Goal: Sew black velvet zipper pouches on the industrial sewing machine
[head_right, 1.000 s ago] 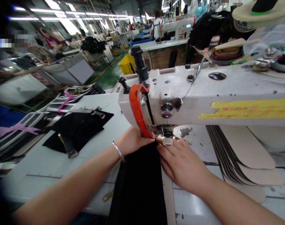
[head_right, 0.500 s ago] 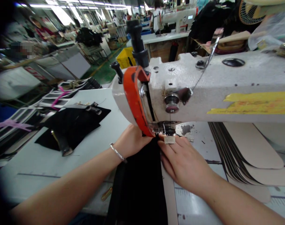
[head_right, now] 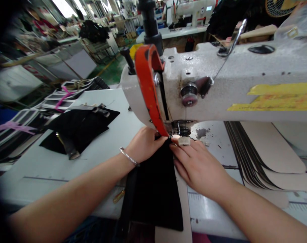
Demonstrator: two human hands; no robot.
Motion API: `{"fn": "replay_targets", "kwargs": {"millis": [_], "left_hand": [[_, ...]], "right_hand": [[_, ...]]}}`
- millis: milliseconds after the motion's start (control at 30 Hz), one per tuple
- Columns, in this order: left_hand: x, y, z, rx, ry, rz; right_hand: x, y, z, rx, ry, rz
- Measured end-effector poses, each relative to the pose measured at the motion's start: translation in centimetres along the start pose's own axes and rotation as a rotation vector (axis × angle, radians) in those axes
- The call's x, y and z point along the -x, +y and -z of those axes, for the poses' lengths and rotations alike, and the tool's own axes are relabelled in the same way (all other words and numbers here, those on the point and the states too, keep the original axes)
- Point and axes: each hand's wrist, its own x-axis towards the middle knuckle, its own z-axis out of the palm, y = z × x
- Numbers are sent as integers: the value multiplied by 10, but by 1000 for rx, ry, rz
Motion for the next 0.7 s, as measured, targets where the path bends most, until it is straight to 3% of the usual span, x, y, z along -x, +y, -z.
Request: {"fn": "replay_targets", "kwargs": {"millis": [100, 167, 267, 367, 500, 700], "left_hand": [[28, 1, 8, -105, -29, -187], [58, 5, 15, -161, -114, -324], [106, 13, 22, -171, -244, -399], [141, 20, 23, -117, -249, -487], [157, 25, 17, -62, -156, -592], [153, 26, 16, -140, -105, -727]], "right_hand": [[3, -1, 5, -24, -8, 49], [7, -5, 9, -40, -31, 65], [16, -13, 13, -57, -62, 61], [22, -18, 14, -65, -67, 48], [25, -17, 13, -83, -53, 45], [24, -15, 13, -93, -54, 49]]}}
